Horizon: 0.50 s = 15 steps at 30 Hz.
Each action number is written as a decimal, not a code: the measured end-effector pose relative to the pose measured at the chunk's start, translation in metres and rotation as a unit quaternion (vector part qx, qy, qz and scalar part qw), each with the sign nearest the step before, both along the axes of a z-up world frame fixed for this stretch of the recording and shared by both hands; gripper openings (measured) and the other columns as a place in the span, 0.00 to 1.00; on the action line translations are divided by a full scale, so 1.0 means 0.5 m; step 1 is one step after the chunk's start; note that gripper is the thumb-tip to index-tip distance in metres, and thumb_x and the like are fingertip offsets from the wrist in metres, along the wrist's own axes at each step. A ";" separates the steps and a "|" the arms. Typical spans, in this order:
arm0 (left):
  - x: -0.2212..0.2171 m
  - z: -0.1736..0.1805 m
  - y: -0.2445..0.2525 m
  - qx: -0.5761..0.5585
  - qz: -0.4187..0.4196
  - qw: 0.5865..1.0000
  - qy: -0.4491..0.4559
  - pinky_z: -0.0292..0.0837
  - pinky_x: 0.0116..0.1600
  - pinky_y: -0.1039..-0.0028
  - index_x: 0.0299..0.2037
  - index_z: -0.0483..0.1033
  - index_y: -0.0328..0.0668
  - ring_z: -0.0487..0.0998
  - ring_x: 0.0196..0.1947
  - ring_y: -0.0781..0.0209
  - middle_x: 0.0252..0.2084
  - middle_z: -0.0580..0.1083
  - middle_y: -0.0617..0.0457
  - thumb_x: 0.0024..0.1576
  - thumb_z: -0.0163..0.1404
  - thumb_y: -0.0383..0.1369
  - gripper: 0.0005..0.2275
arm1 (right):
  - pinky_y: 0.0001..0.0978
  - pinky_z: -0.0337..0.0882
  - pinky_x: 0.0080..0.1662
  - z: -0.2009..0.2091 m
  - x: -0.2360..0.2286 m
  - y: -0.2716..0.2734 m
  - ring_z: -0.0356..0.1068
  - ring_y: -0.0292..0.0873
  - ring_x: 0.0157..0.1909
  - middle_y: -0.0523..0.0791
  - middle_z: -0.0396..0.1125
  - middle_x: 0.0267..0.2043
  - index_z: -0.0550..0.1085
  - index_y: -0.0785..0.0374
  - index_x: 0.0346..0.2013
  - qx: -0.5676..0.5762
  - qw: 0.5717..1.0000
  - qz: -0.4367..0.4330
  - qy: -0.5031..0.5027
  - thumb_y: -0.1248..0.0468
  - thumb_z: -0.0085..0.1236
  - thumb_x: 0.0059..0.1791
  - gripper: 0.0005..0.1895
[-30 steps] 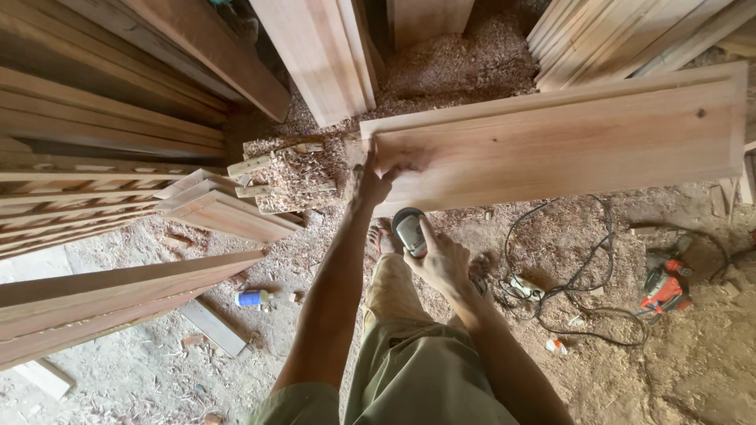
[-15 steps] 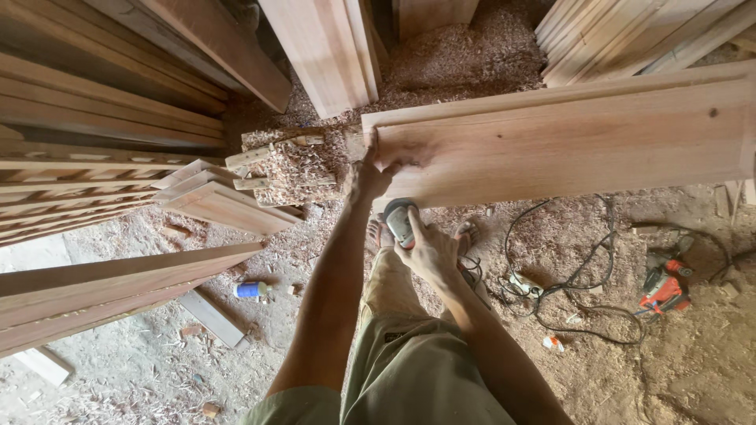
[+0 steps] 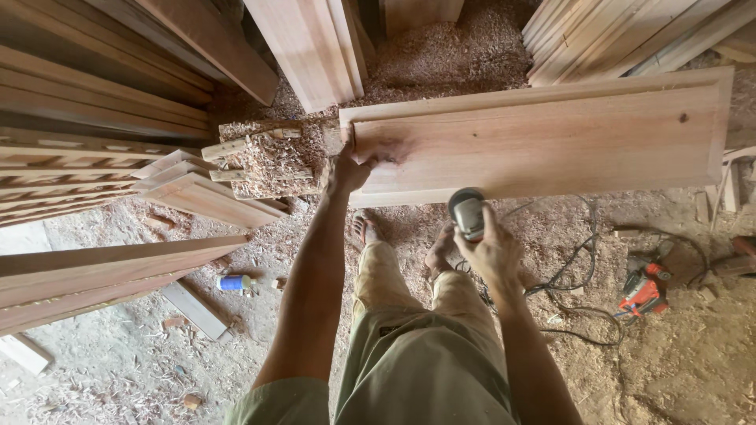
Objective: The person uses an orbital sander to smooth the surface of a rectangular wooden panel. They repeatedly flip the panel to sand both sides and set it aside after finishing.
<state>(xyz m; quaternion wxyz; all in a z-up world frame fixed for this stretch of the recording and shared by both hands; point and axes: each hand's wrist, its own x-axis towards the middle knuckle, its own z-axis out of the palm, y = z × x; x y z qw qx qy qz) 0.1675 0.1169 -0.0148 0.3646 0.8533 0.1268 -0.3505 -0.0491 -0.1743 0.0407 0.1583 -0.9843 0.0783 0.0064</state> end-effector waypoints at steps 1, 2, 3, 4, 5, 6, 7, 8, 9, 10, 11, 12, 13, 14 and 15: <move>0.000 -0.003 0.002 0.013 -0.001 1.000 0.004 0.67 0.69 0.52 0.76 0.52 0.47 0.69 0.69 0.44 0.70 0.67 0.44 0.59 0.59 0.45 0.38 | 0.33 0.77 0.28 -0.008 0.002 0.016 0.75 0.44 0.26 0.52 0.75 0.37 0.63 0.57 0.68 0.010 1.000 -0.001 0.025 0.46 0.68 0.48 0.40; 0.001 -0.006 0.004 0.005 0.003 1.000 0.004 0.67 0.69 0.53 0.76 0.51 0.48 0.70 0.68 0.45 0.70 0.67 0.45 0.58 0.58 0.45 0.38 | 0.34 0.77 0.27 -0.019 0.008 0.042 0.75 0.45 0.24 0.52 0.75 0.35 0.62 0.56 0.69 0.021 0.999 -0.002 0.049 0.45 0.68 0.48 0.41; 0.002 -0.013 0.004 -0.003 0.007 1.000 0.004 0.67 0.69 0.53 0.76 0.51 0.49 0.71 0.67 0.46 0.70 0.68 0.46 0.57 0.58 0.44 0.38 | 0.35 0.76 0.26 -0.028 0.011 0.067 0.75 0.45 0.23 0.52 0.75 0.34 0.61 0.55 0.70 0.030 0.997 -0.005 0.074 0.45 0.68 0.48 0.42; 0.003 -0.020 0.004 -0.012 0.011 1.000 0.004 0.68 0.69 0.53 0.77 0.50 0.51 0.72 0.67 0.47 0.70 0.68 0.47 0.57 0.57 0.44 0.39 | 0.36 0.76 0.25 -0.032 0.013 0.086 0.74 0.45 0.24 0.53 0.74 0.36 0.61 0.55 0.69 0.034 0.997 0.009 0.069 0.45 0.69 0.47 0.43; 0.008 -0.024 0.005 -0.019 0.013 1.000 -0.007 0.67 0.69 0.53 0.76 0.50 0.50 0.70 0.68 0.46 0.70 0.67 0.46 0.57 0.58 0.44 0.39 | 0.36 0.76 0.24 -0.035 0.021 0.106 0.74 0.46 0.24 0.54 0.74 0.37 0.60 0.56 0.69 0.038 0.997 0.022 0.063 0.45 0.69 0.46 0.43; 0.012 -0.029 0.007 -0.025 0.015 0.999 -0.019 0.66 0.69 0.53 0.76 0.49 0.49 0.69 0.68 0.45 0.70 0.67 0.45 0.57 0.59 0.44 0.40 | 0.37 0.76 0.23 -0.036 0.029 0.126 0.74 0.46 0.24 0.56 0.74 0.39 0.60 0.56 0.68 0.042 0.997 0.034 0.057 0.45 0.69 0.45 0.44; 0.006 -0.036 0.006 -0.034 0.018 0.999 -0.027 0.66 0.69 0.53 0.76 0.48 0.49 0.67 0.69 0.45 0.71 0.66 0.44 0.57 0.60 0.44 0.40 | 0.39 0.76 0.25 -0.036 0.029 0.145 0.74 0.47 0.25 0.55 0.74 0.38 0.59 0.56 0.69 0.048 0.995 0.040 0.075 0.45 0.69 0.44 0.45; -0.001 -0.042 0.006 -0.038 0.013 0.999 -0.028 0.66 0.69 0.53 0.76 0.47 0.50 0.67 0.68 0.44 0.71 0.65 0.44 0.57 0.60 0.44 0.41 | 0.42 0.76 0.27 -0.037 0.031 0.164 0.74 0.47 0.26 0.54 0.74 0.37 0.59 0.55 0.70 0.055 0.993 0.045 0.093 0.46 0.69 0.44 0.46; 0.000 -0.044 0.008 -0.042 0.010 0.999 -0.032 0.65 0.69 0.53 0.77 0.45 0.52 0.68 0.68 0.44 0.71 0.64 0.44 0.57 0.60 0.44 0.41 | 0.44 0.77 0.30 -0.037 0.039 0.185 0.74 0.48 0.27 0.54 0.74 0.37 0.58 0.55 0.72 0.063 0.991 0.052 0.108 0.47 0.68 0.44 0.47; 0.001 -0.045 0.010 -0.045 0.007 0.998 -0.036 0.65 0.68 0.53 0.77 0.43 0.54 0.68 0.67 0.43 0.71 0.63 0.44 0.57 0.60 0.44 0.42 | 0.47 0.76 0.33 -0.035 0.047 0.203 0.74 0.49 0.28 0.53 0.74 0.35 0.58 0.54 0.71 0.051 0.990 0.059 0.116 0.46 0.69 0.42 0.48; 0.003 -0.046 0.011 -0.052 0.014 0.998 -0.037 0.67 0.68 0.55 0.77 0.42 0.55 0.69 0.66 0.44 0.70 0.65 0.45 0.57 0.60 0.44 0.43 | 0.50 0.75 0.35 -0.033 0.053 0.219 0.74 0.50 0.29 0.53 0.74 0.34 0.58 0.53 0.71 0.039 0.989 0.066 0.123 0.45 0.70 0.40 0.50; 0.005 -0.046 0.011 -0.058 0.020 0.997 -0.039 0.68 0.67 0.56 0.78 0.41 0.57 0.71 0.65 0.46 0.69 0.66 0.45 0.56 0.60 0.43 0.44 | 0.53 0.74 0.38 -0.032 0.060 0.236 0.74 0.51 0.30 0.53 0.74 0.33 0.59 0.53 0.71 0.027 0.988 0.073 0.131 0.44 0.71 0.38 0.51; 0.004 -0.047 0.010 -0.066 0.026 0.997 -0.040 0.70 0.67 0.58 0.78 0.39 0.58 0.73 0.64 0.47 0.68 0.68 0.45 0.55 0.60 0.43 0.45 | 0.53 0.73 0.37 -0.030 0.064 0.252 0.74 0.51 0.29 0.54 0.74 0.35 0.57 0.54 0.72 0.047 0.986 0.073 0.144 0.44 0.71 0.40 0.51; 0.004 -0.047 0.010 -0.067 0.029 0.996 -0.044 0.71 0.66 0.59 0.78 0.41 0.57 0.74 0.62 0.48 0.67 0.69 0.45 0.54 0.60 0.43 0.45 | 0.53 0.73 0.36 -0.030 0.069 0.269 0.74 0.50 0.28 0.56 0.74 0.37 0.56 0.55 0.73 0.068 0.982 0.072 0.158 0.45 0.70 0.41 0.52; 0.003 -0.047 0.010 -0.068 0.032 0.996 -0.048 0.72 0.65 0.60 0.78 0.43 0.56 0.76 0.60 0.49 0.66 0.70 0.45 0.53 0.61 0.43 0.45 | 0.53 0.72 0.36 -0.028 0.073 0.285 0.74 0.50 0.27 0.57 0.74 0.39 0.55 0.57 0.74 0.089 0.979 0.071 0.172 0.45 0.69 0.42 0.52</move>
